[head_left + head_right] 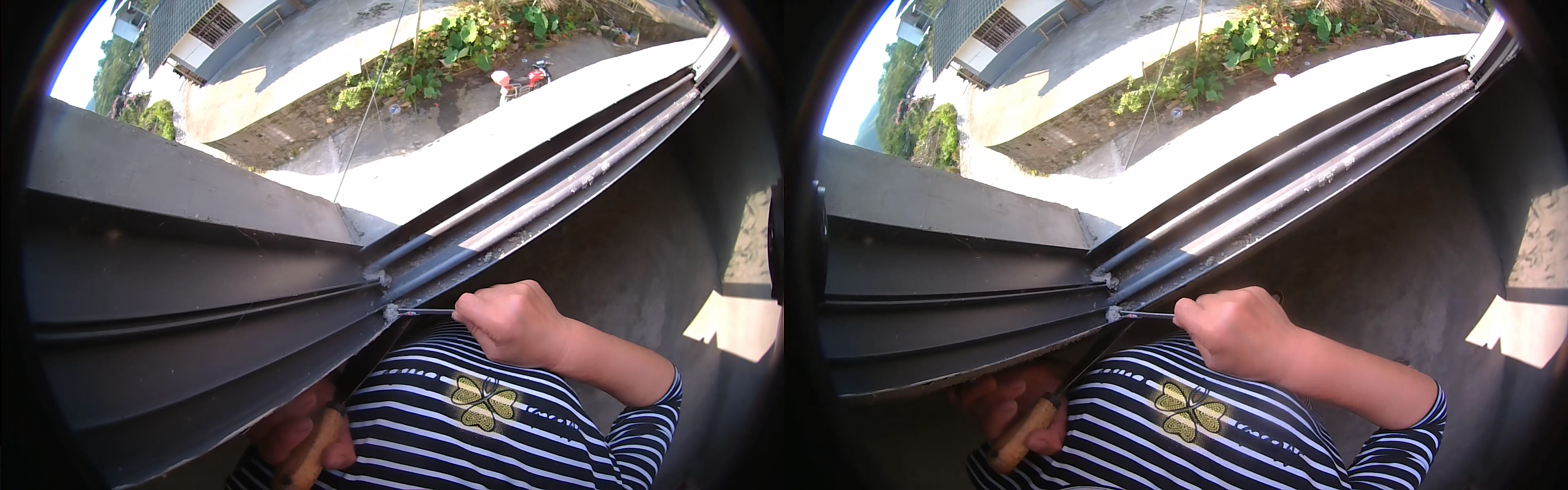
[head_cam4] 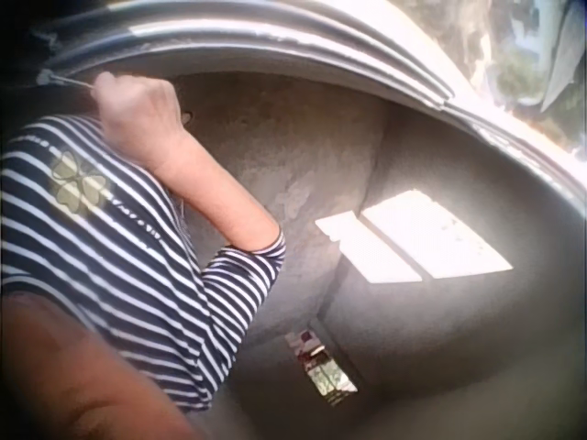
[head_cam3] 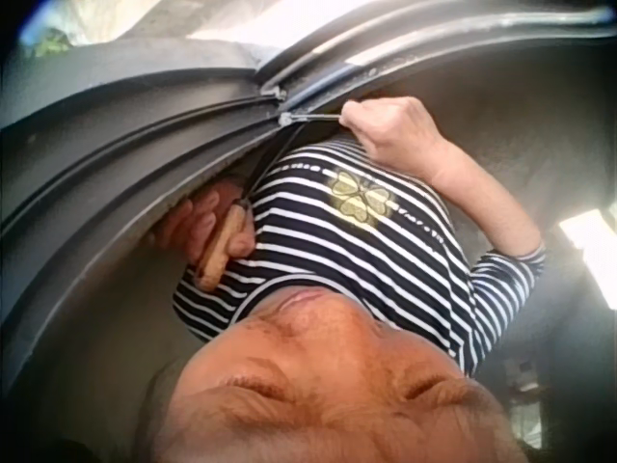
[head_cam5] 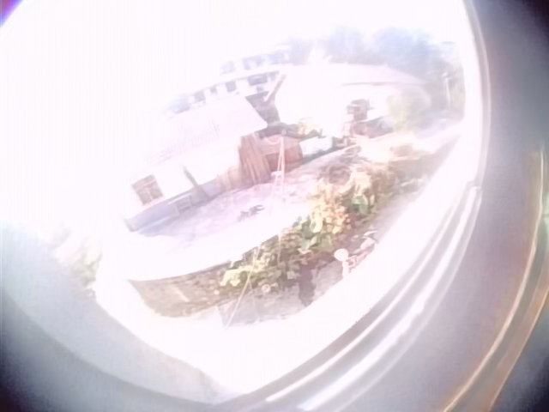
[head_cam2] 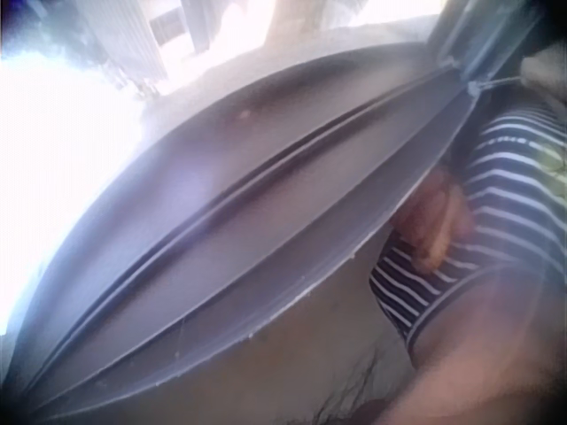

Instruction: The person uses a screwdriver and a hammer to work on the lower corner of a window frame. They pry and tap along the frame seam while another person sprays the window glass nearby.

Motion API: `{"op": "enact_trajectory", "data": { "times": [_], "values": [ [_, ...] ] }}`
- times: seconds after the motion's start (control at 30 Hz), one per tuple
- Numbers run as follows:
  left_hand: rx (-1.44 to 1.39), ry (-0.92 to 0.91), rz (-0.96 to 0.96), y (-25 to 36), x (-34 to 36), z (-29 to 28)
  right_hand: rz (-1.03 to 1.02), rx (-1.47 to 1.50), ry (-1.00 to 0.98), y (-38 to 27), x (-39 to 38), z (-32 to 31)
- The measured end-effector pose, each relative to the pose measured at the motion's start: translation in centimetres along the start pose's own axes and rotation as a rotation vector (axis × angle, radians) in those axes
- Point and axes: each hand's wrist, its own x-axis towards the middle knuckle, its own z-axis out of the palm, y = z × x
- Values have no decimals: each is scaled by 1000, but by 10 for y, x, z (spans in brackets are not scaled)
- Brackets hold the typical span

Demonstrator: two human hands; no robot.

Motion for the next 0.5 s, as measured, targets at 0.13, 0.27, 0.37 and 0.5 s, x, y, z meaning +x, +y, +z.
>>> {"op": "enact_trajectory", "data": {
  "times": [0.13,0.27,0.37,0.5],
  "values": [
    [18,44,97,-8,6,8,-33,-364,-106,-24,7,-29],
    [24,100,169,-13,4,12,-271,-662,-144,-39,33,-44],
    [7,91,93,-12,-2,10,-399,-648,-207,-45,45,-45],
    [27,149,182,-21,-11,6,-358,-550,-186,-34,43,-42]
  ]
}}
